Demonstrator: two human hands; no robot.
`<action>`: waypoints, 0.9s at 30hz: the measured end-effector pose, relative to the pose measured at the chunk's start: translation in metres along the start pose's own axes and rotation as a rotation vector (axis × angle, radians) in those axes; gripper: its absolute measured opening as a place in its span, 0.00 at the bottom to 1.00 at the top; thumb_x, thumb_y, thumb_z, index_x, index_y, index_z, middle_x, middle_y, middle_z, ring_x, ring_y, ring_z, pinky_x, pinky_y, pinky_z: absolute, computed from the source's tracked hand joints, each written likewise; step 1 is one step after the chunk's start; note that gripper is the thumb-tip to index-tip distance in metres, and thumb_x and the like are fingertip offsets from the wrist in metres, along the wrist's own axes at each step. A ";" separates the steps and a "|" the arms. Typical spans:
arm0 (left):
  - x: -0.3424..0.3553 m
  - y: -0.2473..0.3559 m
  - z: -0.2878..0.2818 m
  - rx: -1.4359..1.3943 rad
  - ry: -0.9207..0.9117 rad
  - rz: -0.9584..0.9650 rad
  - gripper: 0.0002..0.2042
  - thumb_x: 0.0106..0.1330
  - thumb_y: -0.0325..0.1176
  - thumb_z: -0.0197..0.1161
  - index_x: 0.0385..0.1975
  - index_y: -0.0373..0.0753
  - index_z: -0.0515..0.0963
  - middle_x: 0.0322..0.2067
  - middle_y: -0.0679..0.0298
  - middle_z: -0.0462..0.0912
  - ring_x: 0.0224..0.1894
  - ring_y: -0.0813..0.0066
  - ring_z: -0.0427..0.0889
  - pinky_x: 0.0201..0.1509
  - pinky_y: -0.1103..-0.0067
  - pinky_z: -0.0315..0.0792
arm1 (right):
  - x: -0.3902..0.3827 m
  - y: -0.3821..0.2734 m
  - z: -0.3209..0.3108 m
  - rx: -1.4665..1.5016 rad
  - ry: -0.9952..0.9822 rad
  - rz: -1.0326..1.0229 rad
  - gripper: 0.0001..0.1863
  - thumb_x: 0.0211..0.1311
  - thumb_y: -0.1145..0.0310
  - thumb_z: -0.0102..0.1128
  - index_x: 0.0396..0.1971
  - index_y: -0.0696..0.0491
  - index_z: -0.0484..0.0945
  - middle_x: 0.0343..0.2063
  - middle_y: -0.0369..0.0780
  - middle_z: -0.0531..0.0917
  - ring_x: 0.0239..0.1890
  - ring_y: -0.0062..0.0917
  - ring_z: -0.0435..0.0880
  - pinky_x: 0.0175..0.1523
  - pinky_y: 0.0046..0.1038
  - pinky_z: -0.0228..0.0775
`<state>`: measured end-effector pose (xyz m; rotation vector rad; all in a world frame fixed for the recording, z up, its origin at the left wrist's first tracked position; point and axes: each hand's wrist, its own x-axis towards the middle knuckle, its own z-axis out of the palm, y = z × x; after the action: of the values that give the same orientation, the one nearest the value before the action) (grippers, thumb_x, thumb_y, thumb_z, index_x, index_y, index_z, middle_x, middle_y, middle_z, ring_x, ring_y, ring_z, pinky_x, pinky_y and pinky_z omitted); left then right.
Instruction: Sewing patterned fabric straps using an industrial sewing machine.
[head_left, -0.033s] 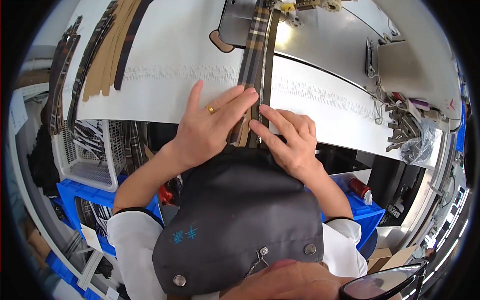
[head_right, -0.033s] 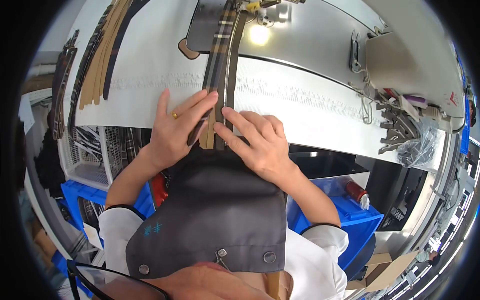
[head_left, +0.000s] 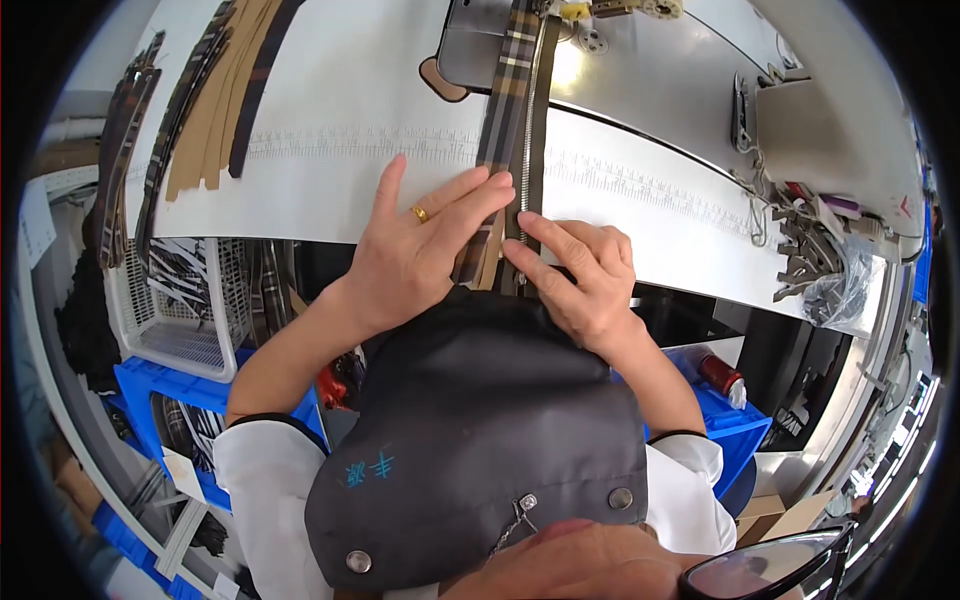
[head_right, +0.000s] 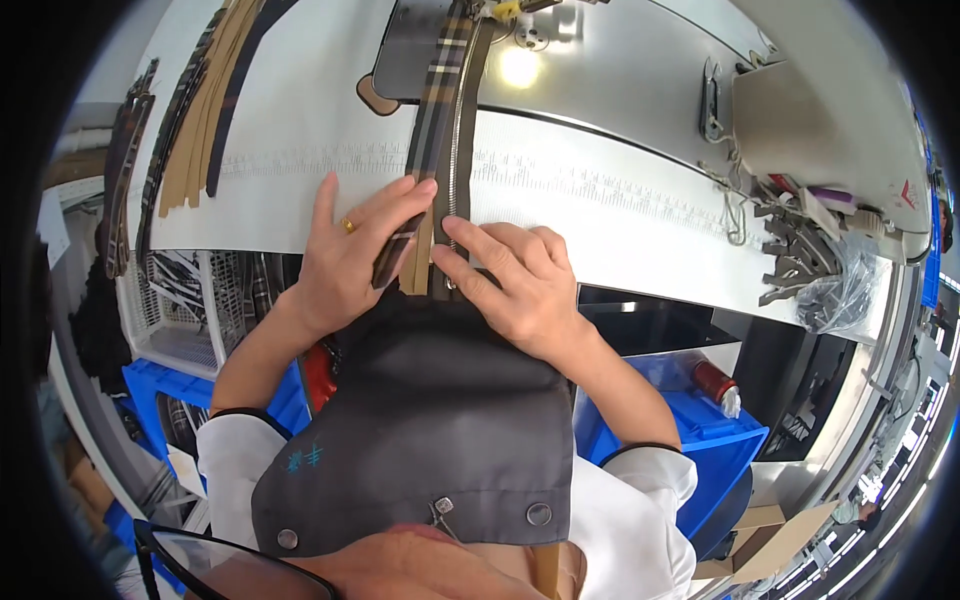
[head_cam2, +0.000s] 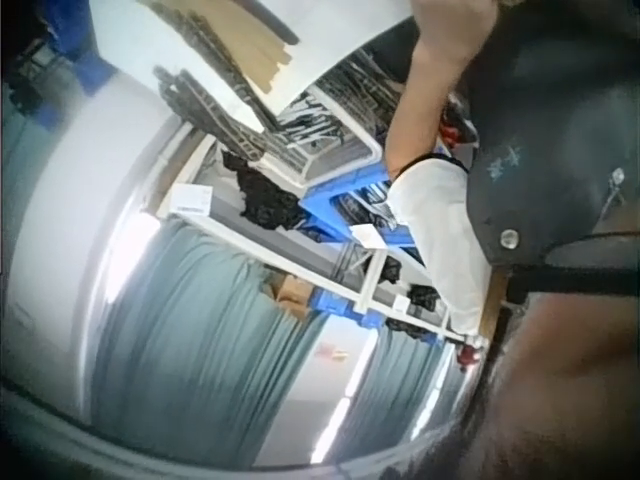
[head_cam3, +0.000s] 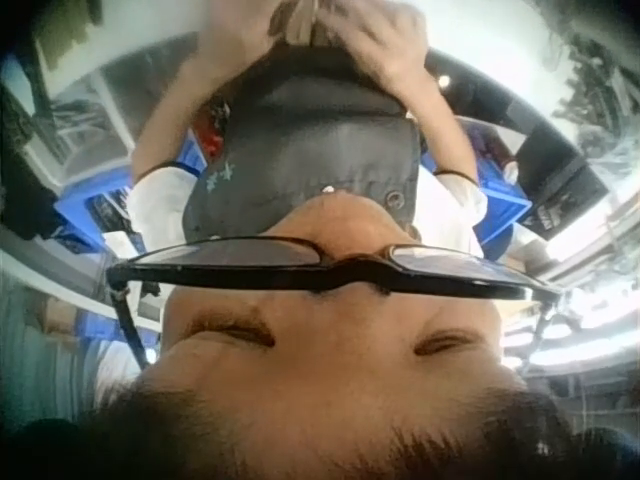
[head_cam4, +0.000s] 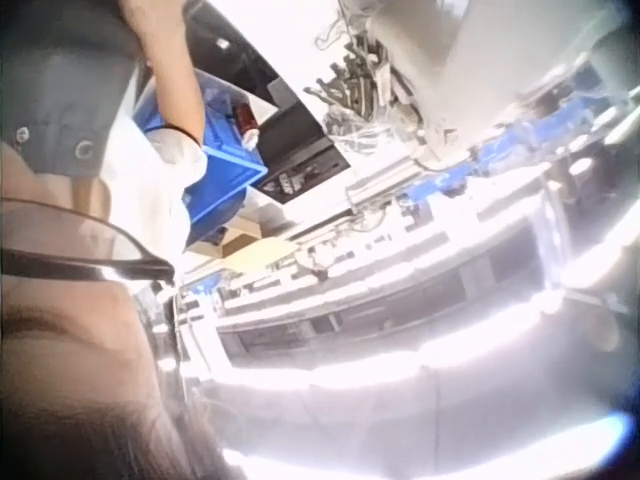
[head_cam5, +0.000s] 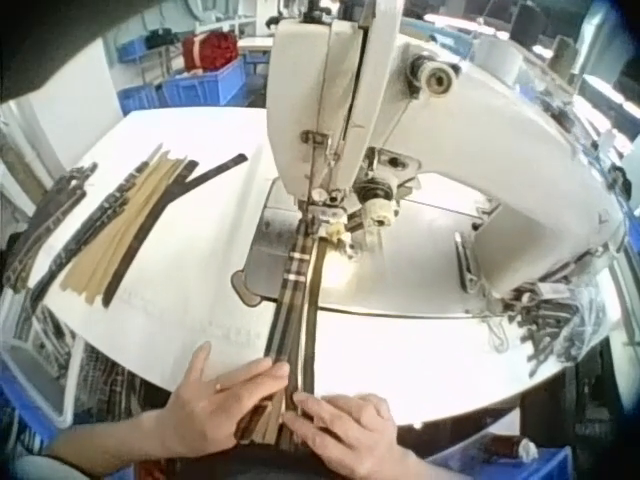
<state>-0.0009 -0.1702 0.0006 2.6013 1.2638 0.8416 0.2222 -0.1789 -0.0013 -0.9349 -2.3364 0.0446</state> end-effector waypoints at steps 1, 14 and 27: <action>0.002 -0.001 -0.001 -0.044 -0.016 -0.036 0.17 0.63 0.33 0.63 0.52 0.40 0.75 0.53 0.68 0.81 0.57 0.73 0.79 0.67 0.54 0.54 | 0.000 0.002 0.002 0.003 0.039 0.008 0.19 0.43 0.73 0.63 0.40 0.49 0.84 0.53 0.35 0.80 0.49 0.27 0.78 0.52 0.32 0.67; 0.003 -0.010 -0.002 -0.193 0.103 0.061 0.14 0.43 0.25 0.68 0.34 0.43 0.81 0.36 0.73 0.78 0.40 0.73 0.79 0.71 0.54 0.44 | 0.003 -0.005 0.005 -0.012 0.007 0.018 0.26 0.41 0.68 0.66 0.47 0.41 0.84 0.41 0.31 0.76 0.44 0.23 0.73 0.47 0.28 0.61; 0.003 -0.011 0.002 -0.175 0.115 0.088 0.16 0.43 0.25 0.68 0.35 0.43 0.81 0.38 0.74 0.79 0.42 0.74 0.81 0.73 0.53 0.40 | 0.001 -0.005 0.004 -0.009 0.031 0.010 0.19 0.43 0.70 0.64 0.41 0.47 0.84 0.40 0.31 0.79 0.43 0.23 0.75 0.45 0.27 0.62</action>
<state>-0.0061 -0.1603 -0.0038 2.5167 1.0554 1.0790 0.2159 -0.1810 -0.0028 -0.9455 -2.3055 0.0243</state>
